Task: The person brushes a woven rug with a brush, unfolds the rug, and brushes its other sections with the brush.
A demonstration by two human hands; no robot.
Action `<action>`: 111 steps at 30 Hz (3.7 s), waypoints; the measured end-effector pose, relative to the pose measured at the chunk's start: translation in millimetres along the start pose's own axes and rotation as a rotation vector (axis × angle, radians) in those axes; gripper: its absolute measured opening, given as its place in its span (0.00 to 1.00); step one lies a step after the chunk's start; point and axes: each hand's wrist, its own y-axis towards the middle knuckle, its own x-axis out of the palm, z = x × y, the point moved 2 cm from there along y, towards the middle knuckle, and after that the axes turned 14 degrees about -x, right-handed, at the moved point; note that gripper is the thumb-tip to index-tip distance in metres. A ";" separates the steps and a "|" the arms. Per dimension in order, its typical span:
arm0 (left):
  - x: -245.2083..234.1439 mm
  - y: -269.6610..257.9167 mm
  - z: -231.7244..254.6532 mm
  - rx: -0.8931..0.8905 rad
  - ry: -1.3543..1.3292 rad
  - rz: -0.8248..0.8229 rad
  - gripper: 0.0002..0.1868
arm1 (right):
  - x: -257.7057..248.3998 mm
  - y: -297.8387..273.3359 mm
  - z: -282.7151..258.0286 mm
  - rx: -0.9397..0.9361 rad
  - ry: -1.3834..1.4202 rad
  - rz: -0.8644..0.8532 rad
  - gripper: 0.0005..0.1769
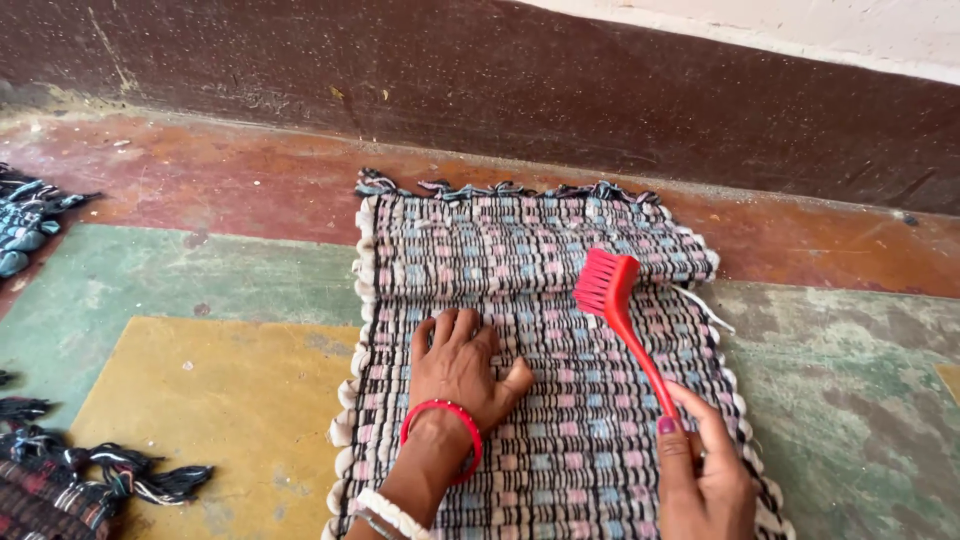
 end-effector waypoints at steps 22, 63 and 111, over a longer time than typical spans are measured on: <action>-14.6 19.6 17.3 -0.178 0.225 -0.285 0.46 | 18.4 9.5 -3.1 0.073 0.029 -0.051 0.22; 10.9 47.2 -41.6 -0.199 -0.491 0.109 0.36 | 51.9 13.7 -88.5 -0.133 0.055 -0.225 0.23; 15.6 15.6 -27.9 -0.396 0.278 -0.116 0.38 | 65.5 43.1 -51.6 0.042 -0.234 -0.397 0.19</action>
